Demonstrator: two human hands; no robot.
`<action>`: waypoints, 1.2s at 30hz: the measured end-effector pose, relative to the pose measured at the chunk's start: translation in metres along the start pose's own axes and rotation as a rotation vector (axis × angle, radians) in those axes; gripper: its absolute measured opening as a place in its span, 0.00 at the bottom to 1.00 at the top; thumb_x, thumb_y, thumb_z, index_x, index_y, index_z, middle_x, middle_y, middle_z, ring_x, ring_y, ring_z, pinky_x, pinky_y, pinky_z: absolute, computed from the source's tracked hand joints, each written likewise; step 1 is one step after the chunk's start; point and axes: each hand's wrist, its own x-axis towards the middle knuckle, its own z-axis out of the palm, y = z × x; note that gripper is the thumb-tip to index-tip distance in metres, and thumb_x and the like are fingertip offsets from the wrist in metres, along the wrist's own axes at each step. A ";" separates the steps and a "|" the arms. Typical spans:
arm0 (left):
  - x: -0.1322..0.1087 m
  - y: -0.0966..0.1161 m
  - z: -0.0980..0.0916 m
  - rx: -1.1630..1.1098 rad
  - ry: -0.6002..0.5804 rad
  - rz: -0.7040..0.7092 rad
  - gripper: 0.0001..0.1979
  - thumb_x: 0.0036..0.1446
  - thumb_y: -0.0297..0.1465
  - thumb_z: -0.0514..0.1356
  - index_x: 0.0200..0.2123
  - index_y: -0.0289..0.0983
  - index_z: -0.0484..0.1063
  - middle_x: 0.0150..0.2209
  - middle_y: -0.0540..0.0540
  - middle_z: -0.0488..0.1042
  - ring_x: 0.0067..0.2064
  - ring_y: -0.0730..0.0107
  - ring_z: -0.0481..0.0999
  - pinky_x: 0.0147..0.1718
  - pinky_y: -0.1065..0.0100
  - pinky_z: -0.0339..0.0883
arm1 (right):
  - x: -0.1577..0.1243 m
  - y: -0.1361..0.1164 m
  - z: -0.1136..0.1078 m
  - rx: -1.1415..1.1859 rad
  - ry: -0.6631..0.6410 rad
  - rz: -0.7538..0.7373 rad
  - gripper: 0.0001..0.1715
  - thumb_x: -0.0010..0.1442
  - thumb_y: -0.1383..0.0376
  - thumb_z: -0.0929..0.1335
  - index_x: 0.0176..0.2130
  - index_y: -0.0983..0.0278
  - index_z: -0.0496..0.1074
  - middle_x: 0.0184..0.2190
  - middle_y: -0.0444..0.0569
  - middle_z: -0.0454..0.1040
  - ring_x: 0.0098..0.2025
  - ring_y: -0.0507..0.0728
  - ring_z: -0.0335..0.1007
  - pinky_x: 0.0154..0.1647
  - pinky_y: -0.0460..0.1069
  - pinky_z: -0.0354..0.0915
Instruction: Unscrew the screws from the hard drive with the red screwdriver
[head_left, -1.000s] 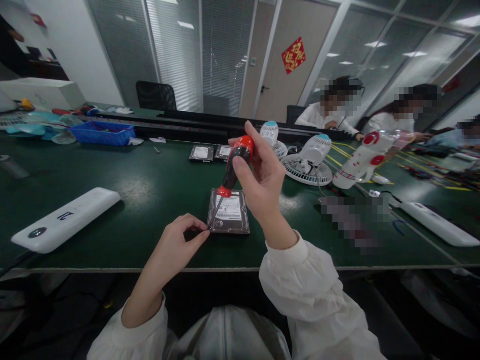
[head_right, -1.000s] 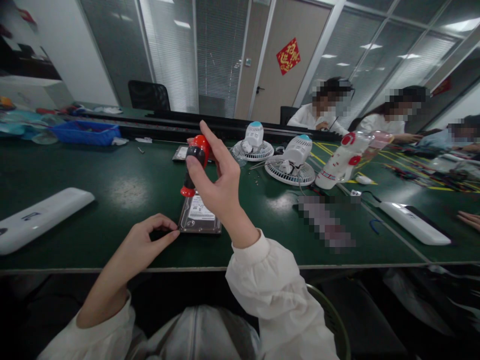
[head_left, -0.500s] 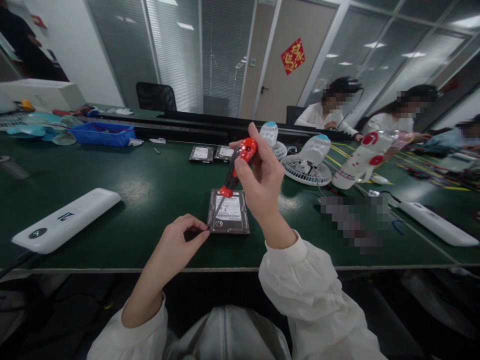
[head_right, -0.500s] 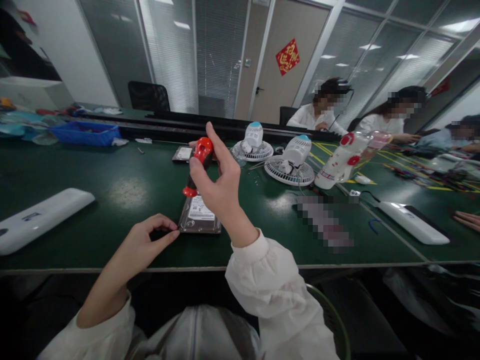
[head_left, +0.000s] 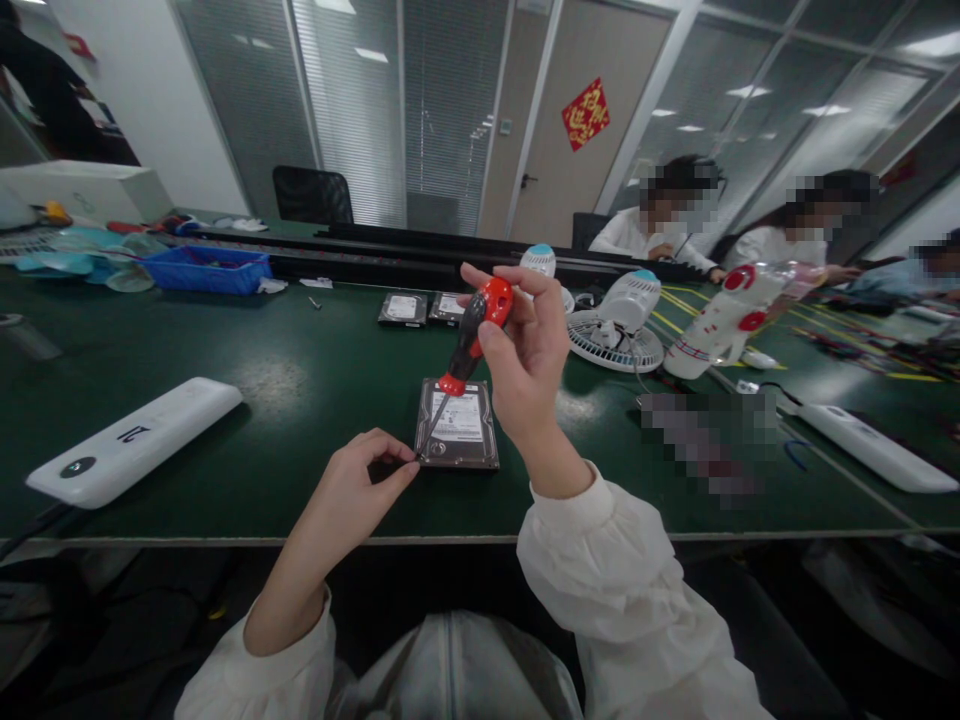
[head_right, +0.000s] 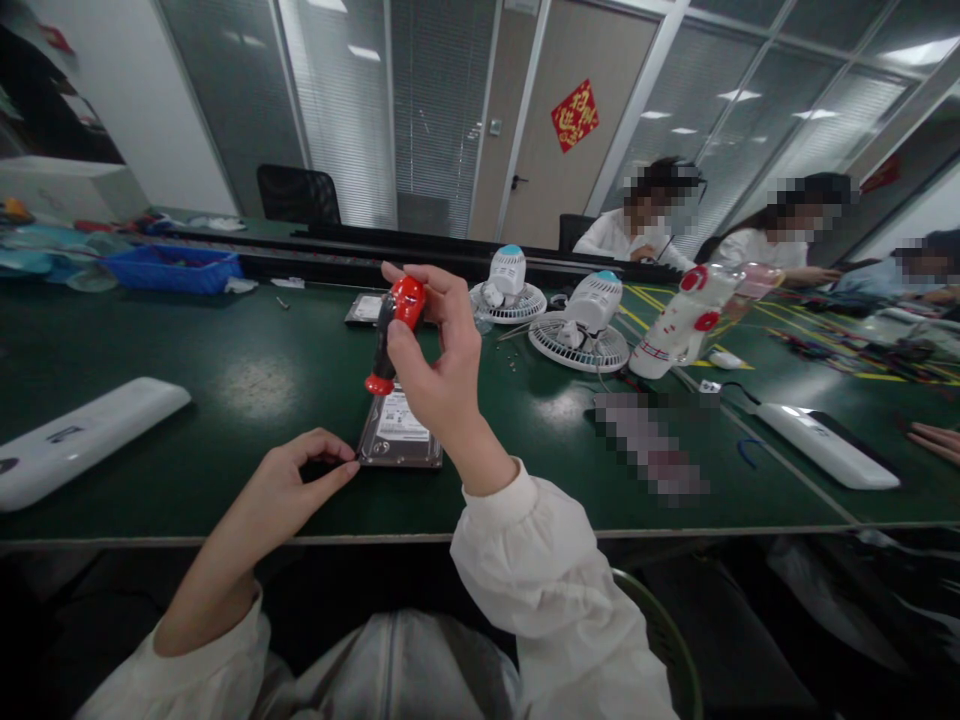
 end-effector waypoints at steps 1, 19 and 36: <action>0.000 0.000 0.000 -0.001 0.004 -0.001 0.08 0.55 0.37 0.63 0.31 0.40 0.79 0.33 0.46 0.79 0.37 0.60 0.78 0.39 0.60 0.69 | 0.000 0.000 -0.001 -0.020 0.009 -0.011 0.16 0.70 0.59 0.63 0.55 0.58 0.61 0.57 0.55 0.72 0.58 0.60 0.74 0.56 0.60 0.73; 0.000 0.001 0.000 -0.002 0.007 0.006 0.08 0.56 0.37 0.63 0.31 0.40 0.79 0.33 0.47 0.79 0.36 0.61 0.78 0.39 0.61 0.71 | 0.001 -0.001 -0.001 -0.120 -0.030 -0.019 0.21 0.70 0.56 0.63 0.59 0.59 0.61 0.56 0.54 0.73 0.56 0.60 0.73 0.59 0.61 0.71; 0.000 0.002 0.000 0.009 -0.003 -0.008 0.08 0.56 0.37 0.63 0.31 0.40 0.79 0.33 0.46 0.79 0.37 0.60 0.78 0.40 0.60 0.70 | 0.002 -0.007 -0.003 -0.198 -0.006 0.001 0.24 0.68 0.56 0.67 0.60 0.58 0.65 0.53 0.52 0.76 0.53 0.60 0.74 0.60 0.62 0.71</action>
